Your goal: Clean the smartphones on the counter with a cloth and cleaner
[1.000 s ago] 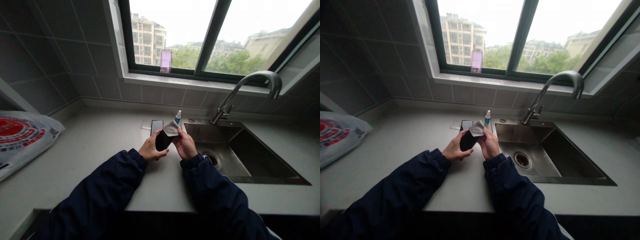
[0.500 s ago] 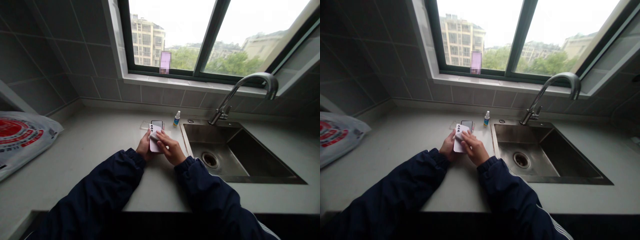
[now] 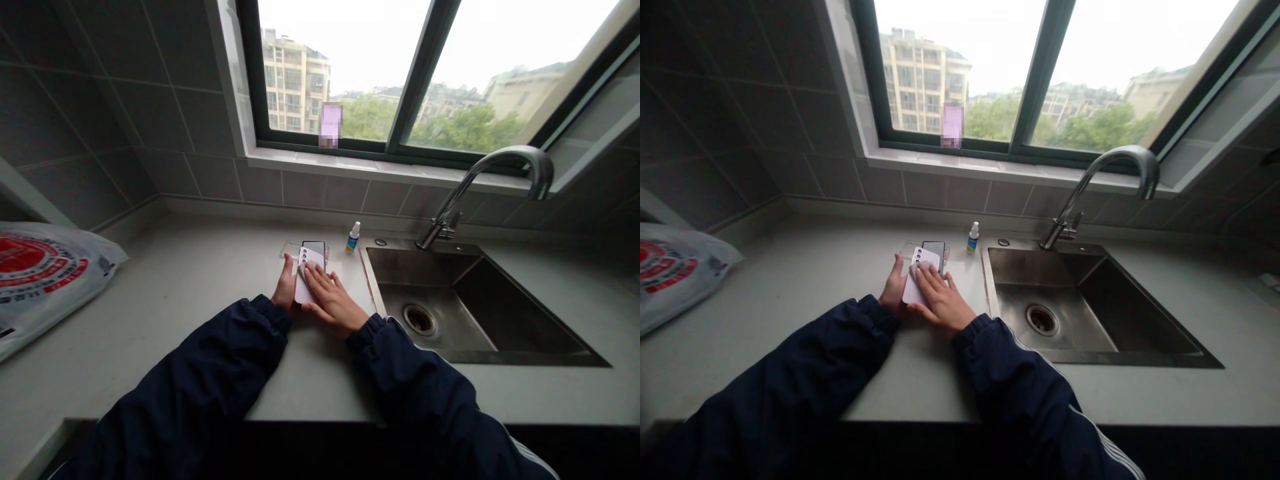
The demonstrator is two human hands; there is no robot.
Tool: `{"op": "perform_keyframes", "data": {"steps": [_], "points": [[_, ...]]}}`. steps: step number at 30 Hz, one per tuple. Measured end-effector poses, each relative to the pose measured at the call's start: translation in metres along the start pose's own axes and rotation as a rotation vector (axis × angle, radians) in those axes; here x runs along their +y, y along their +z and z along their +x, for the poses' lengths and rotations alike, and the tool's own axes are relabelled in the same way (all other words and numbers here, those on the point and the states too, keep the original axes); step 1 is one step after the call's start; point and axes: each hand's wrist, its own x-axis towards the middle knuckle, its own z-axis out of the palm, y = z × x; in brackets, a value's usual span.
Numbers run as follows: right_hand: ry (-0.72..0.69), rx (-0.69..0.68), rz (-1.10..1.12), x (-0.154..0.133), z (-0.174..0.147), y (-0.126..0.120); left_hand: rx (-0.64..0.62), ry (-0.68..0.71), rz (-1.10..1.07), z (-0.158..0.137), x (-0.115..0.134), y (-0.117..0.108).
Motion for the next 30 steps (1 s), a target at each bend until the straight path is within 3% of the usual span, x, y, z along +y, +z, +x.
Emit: {"op": "perform_keyframes", "data": {"steps": [3, 9, 11, 15, 20, 25, 30], "points": [[0.128, 0.042, -0.061, 0.012, 0.002, -0.002, -0.062, -0.071, 0.025, -0.004, -0.001, 0.003], [0.194, 0.187, -0.098, 0.023, 0.002, -0.005, -0.045, -0.301, 0.154, -0.008, 0.000, -0.003], [0.177, 0.175, -0.090, 0.021, 0.002, -0.004, -0.021, -0.265, 0.133, -0.008, -0.001, -0.001], [0.049, 0.055, -0.048, 0.008, 0.000, -0.004, 0.002, -0.060, -0.024, -0.004, -0.004, 0.005], [-0.192, 0.018, 0.039, -0.016, -0.004, -0.011, 0.174, 0.085, -0.073, -0.003, 0.004, 0.000], [-0.267, 0.005, 0.079, -0.026, -0.006, -0.014, 0.267, 0.059, -0.027, -0.006, 0.015, -0.007], [-0.224, 0.016, 0.041, -0.024, -0.005, -0.011, 0.204, -0.011, -0.067, -0.009, 0.010, 0.002]]}}
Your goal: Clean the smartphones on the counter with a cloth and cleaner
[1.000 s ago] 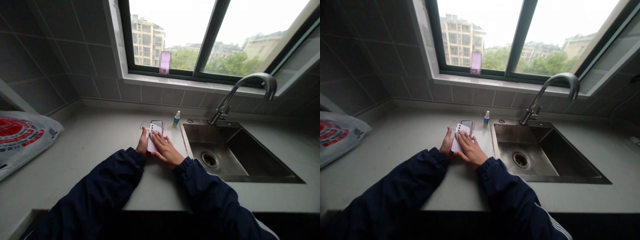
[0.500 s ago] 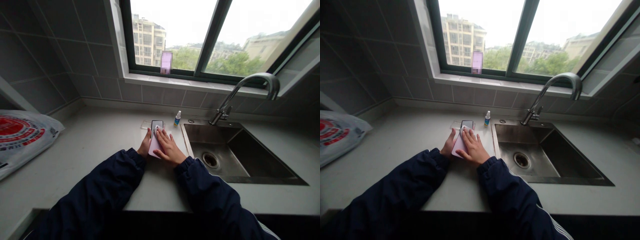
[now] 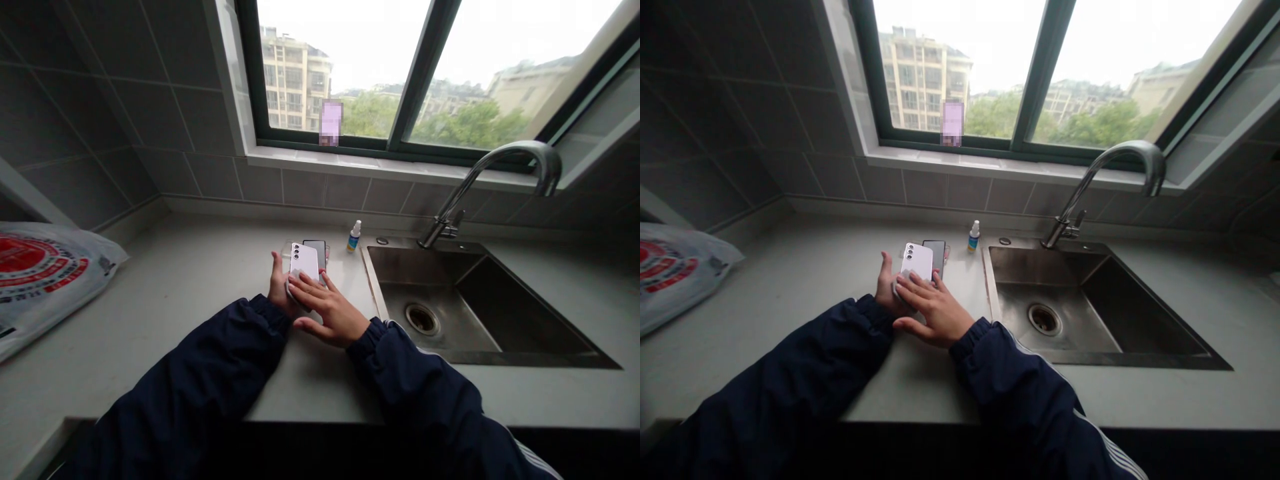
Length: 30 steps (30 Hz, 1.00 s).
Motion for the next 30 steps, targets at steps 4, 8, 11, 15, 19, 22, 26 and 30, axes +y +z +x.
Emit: {"op": "perform_keyframes", "data": {"steps": [4, 8, 11, 15, 19, 22, 26, 30], "points": [[0.114, 0.040, -0.062, 0.005, 0.000, 0.004, -0.119, 0.040, -0.045, -0.005, -0.011, 0.009], [0.215, 0.137, -0.119, 0.011, 0.000, 0.004, -0.244, 0.037, -0.028, -0.007, -0.018, 0.013], [0.290, 0.213, -0.142, 0.016, -0.001, 0.002, -0.331, 0.063, 0.034, -0.007, -0.023, 0.013], [0.370, 0.277, -0.141, 0.021, -0.001, 0.000, -0.401, 0.064, 0.103, -0.005, -0.027, 0.010], [0.307, 0.218, -0.127, 0.017, -0.001, 0.001, -0.341, 0.068, 0.045, -0.005, -0.025, 0.010], [0.184, 0.119, -0.094, 0.007, 0.000, 0.001, -0.223, 0.052, -0.024, -0.004, -0.018, 0.009], [0.044, 0.093, -0.068, 0.000, 0.000, 0.004, -0.077, 0.052, -0.013, -0.002, -0.004, 0.004], [-0.037, 0.208, -0.065, 0.009, 0.000, 0.012, 0.038, 0.088, 0.031, 0.001, 0.009, -0.002]]}}
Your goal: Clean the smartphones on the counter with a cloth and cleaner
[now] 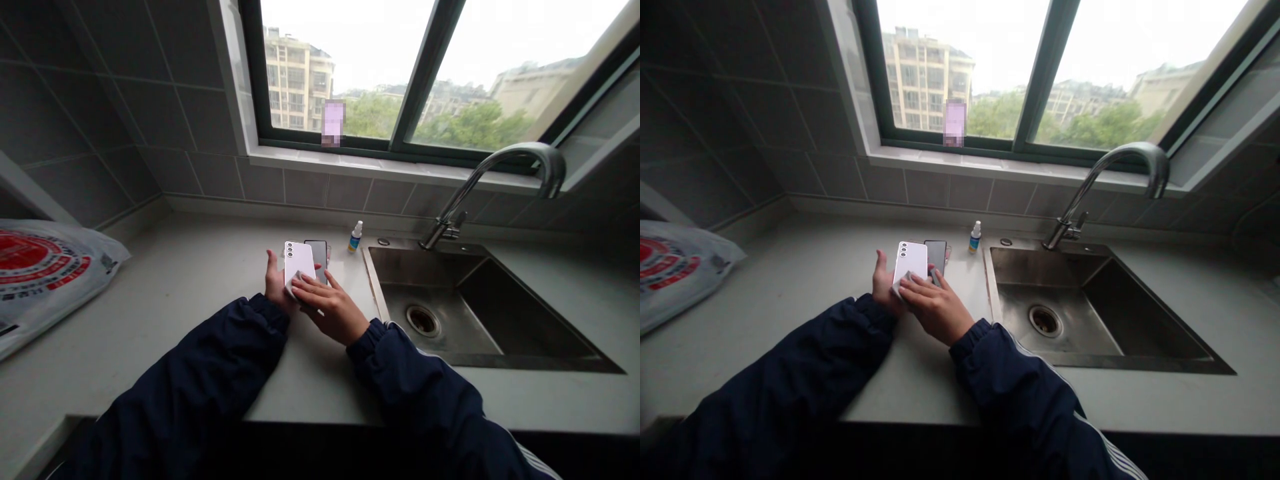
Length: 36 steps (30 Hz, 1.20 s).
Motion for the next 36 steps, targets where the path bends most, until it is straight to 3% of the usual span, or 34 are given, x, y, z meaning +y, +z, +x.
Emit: {"op": "perform_keyframes", "data": {"steps": [4, 8, 16, 20, 25, 27, 31, 36], "points": [[0.048, 0.170, 0.015, 0.006, -0.003, 0.002, -0.016, 0.057, -0.005, 0.005, 0.004, -0.004], [0.124, 0.296, 0.082, 0.002, -0.003, -0.003, 0.106, 0.126, 0.046, 0.011, 0.010, -0.007], [0.192, 0.285, 0.264, 0.003, -0.002, -0.003, 0.322, 0.386, -0.045, 0.021, 0.052, -0.028], [0.225, 0.270, 0.326, 0.006, -0.003, -0.001, 0.298, 0.315, -0.087, 0.027, 0.057, -0.038], [0.253, 0.242, 0.336, 0.009, -0.003, 0.000, 0.406, 0.366, 0.051, 0.030, 0.048, -0.041], [0.267, 0.221, 0.341, 0.010, -0.004, 0.002, 0.394, 0.418, 0.140, 0.033, 0.045, -0.043], [0.289, 0.187, 0.386, 0.011, -0.005, 0.005, 0.344, 0.556, 0.417, 0.043, 0.039, -0.054], [0.306, 0.196, 0.368, 0.010, -0.004, 0.003, 0.488, 0.705, 0.812, 0.050, 0.038, -0.069]]}}
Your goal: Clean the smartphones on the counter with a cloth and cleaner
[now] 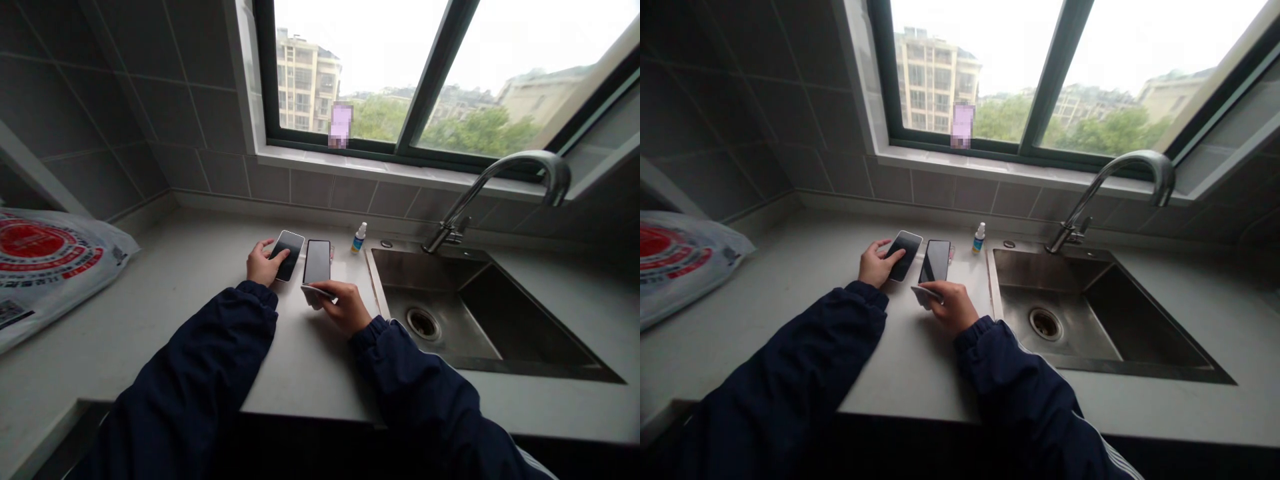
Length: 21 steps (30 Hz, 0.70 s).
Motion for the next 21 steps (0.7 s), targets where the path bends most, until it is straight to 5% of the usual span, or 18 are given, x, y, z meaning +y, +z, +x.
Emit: {"op": "perform_keyframes", "data": {"steps": [14, 21], "points": [[0.020, -0.049, -0.039, 0.006, -0.001, 0.001, -0.023, 0.066, 0.346, 0.021, -0.006, 0.008], [0.119, -0.001, -0.079, 0.005, 0.002, -0.001, -0.052, 0.233, 0.496, 0.009, 0.001, 0.014]]}}
